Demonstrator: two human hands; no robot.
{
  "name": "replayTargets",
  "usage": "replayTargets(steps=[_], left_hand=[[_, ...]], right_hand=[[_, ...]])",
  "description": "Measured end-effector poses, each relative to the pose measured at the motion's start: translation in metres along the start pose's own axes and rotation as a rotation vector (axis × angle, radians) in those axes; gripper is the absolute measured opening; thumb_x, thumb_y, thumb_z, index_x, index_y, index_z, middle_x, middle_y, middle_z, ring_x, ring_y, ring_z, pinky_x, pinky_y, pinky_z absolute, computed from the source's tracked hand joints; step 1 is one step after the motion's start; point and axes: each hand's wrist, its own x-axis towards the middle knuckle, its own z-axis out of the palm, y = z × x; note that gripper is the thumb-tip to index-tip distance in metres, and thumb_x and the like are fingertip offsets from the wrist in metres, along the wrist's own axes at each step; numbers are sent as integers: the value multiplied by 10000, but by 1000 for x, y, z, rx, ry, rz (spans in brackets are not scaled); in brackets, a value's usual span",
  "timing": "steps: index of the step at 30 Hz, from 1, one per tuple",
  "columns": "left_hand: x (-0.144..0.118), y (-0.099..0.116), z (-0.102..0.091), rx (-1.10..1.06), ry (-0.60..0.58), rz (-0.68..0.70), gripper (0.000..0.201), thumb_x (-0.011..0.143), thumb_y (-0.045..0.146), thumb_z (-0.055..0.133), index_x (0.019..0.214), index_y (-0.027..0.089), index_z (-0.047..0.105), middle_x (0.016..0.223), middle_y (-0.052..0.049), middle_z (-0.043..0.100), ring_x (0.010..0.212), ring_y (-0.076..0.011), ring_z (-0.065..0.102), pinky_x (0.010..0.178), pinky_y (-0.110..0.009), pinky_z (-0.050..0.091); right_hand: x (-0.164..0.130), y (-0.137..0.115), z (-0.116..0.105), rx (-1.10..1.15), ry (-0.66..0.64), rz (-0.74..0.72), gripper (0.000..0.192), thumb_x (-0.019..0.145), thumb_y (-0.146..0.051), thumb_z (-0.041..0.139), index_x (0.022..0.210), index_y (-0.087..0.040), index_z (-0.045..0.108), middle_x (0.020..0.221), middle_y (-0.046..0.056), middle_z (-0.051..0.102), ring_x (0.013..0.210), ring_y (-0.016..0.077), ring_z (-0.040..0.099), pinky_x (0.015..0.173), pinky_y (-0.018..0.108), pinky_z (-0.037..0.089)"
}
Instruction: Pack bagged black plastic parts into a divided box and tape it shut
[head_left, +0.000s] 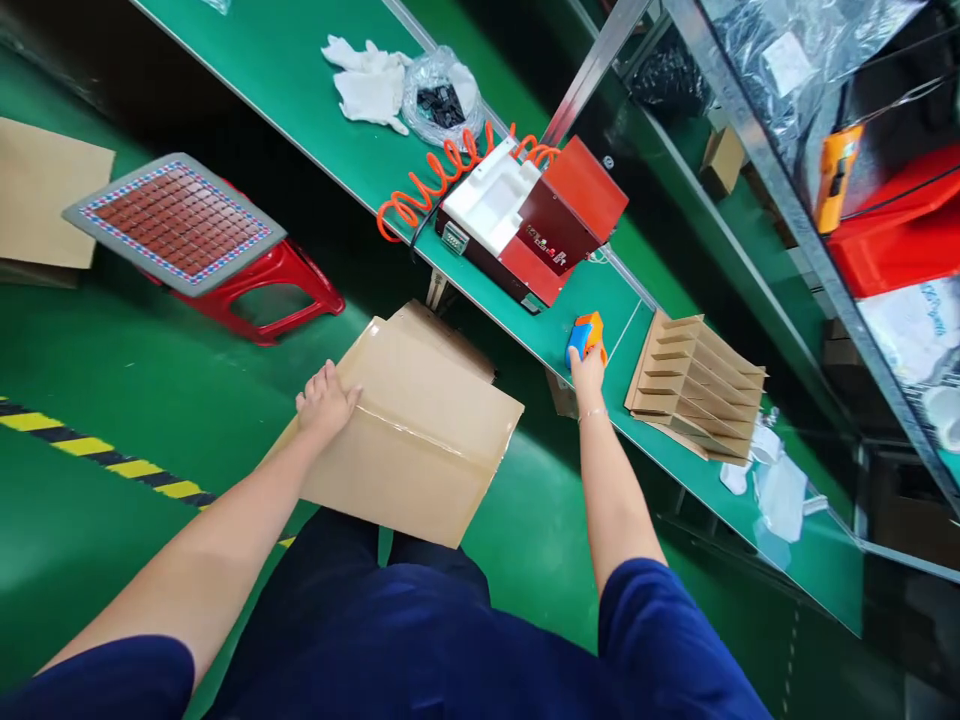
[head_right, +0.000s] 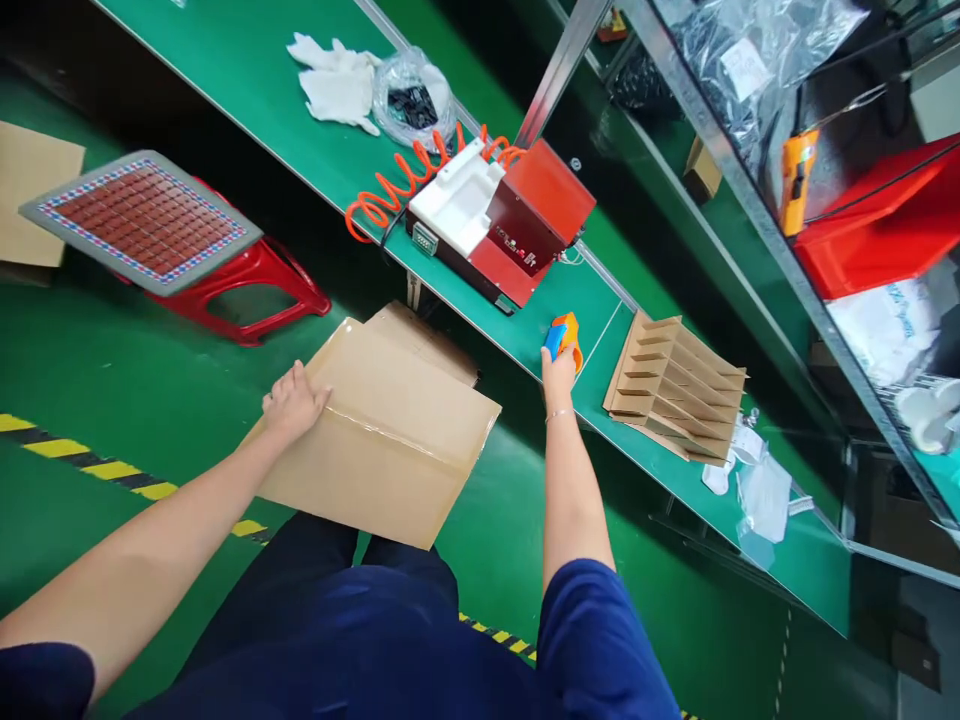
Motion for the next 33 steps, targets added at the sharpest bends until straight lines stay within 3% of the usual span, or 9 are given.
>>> replayTargets(steps=[3, 7, 11, 15, 18, 22, 25, 28, 33], left_hand=[[-3, 1, -1, 54, -10, -31, 834, 935, 475, 427, 1574, 2, 175, 1571, -290, 336, 1411, -432, 344, 1133, -609, 309], [-5, 6, -8, 66, -61, -45, 839, 934, 474, 439, 1584, 24, 160, 1552, -280, 368, 1370, -434, 390, 1102, -584, 352], [-2, 13, -15, 59, -82, -51, 853, 933, 462, 453, 1588, 20, 131, 1562, -276, 359, 1366, -427, 394, 1090, -561, 369], [-16, 11, -40, 63, -108, 3, 843, 905, 383, 490, 1572, -13, 162, 1596, -258, 315, 1362, -424, 403, 1094, -522, 378], [-64, -20, -70, 40, -73, 105, 718, 885, 300, 456, 1539, 43, 306, 1530, -188, 451, 1325, -372, 459, 1124, -480, 361], [-160, -91, -113, -14, -37, 218, 582, 901, 319, 391, 1442, 116, 461, 1369, -142, 592, 1254, -308, 536, 1148, -422, 347], [-189, -114, -124, 23, -49, 209, 564, 928, 363, 362, 1424, 128, 493, 1350, -157, 598, 1320, -322, 489, 1192, -453, 285], [-147, -84, -107, 81, -49, 260, 559, 962, 332, 337, 1497, 201, 433, 1551, -98, 449, 1486, -315, 296, 1248, -527, 71], [-28, -10, -49, 105, -181, 358, 673, 957, 340, 419, 1575, 108, 286, 1671, -136, 202, 1547, -319, 123, 1236, -555, 34]], right_hand=[[31, 3, -8, 79, 36, 2, 981, 825, -537, 602, 1540, 10, 212, 1411, 299, 509, 1378, 432, 443, 1165, 598, 305], [-24, 10, 5, 285, -89, -107, 887, 828, -603, 548, 1546, -155, 284, 1494, 165, 487, 1369, 336, 481, 1135, 547, 386], [-118, -4, 69, 585, -599, -153, 876, 769, -684, 596, 1461, -167, 449, 1424, 143, 579, 1260, 308, 591, 1085, 490, 463], [-158, -24, 135, 564, -740, -116, 836, 774, -707, 581, 1392, -145, 539, 1380, 152, 620, 1236, 304, 611, 1057, 462, 495], [-153, -27, 148, 553, -744, -99, 825, 810, -667, 573, 1448, -153, 478, 1492, 127, 523, 1356, 281, 512, 1154, 455, 399], [-147, -27, 143, 502, -770, -104, 839, 825, -634, 601, 1506, -183, 413, 1588, 89, 403, 1456, 256, 384, 1223, 427, 287], [-151, -32, 143, 432, -755, -148, 843, 858, -661, 547, 1539, -197, 364, 1625, 81, 333, 1495, 247, 313, 1239, 423, 242], [-153, -37, 146, 427, -729, -171, 869, 844, -695, 537, 1529, -182, 386, 1624, 93, 334, 1503, 261, 293, 1237, 425, 241], [-147, -41, 133, 456, -648, -121, 919, 807, -722, 560, 1520, -165, 398, 1607, 119, 360, 1477, 286, 340, 1224, 444, 264]])
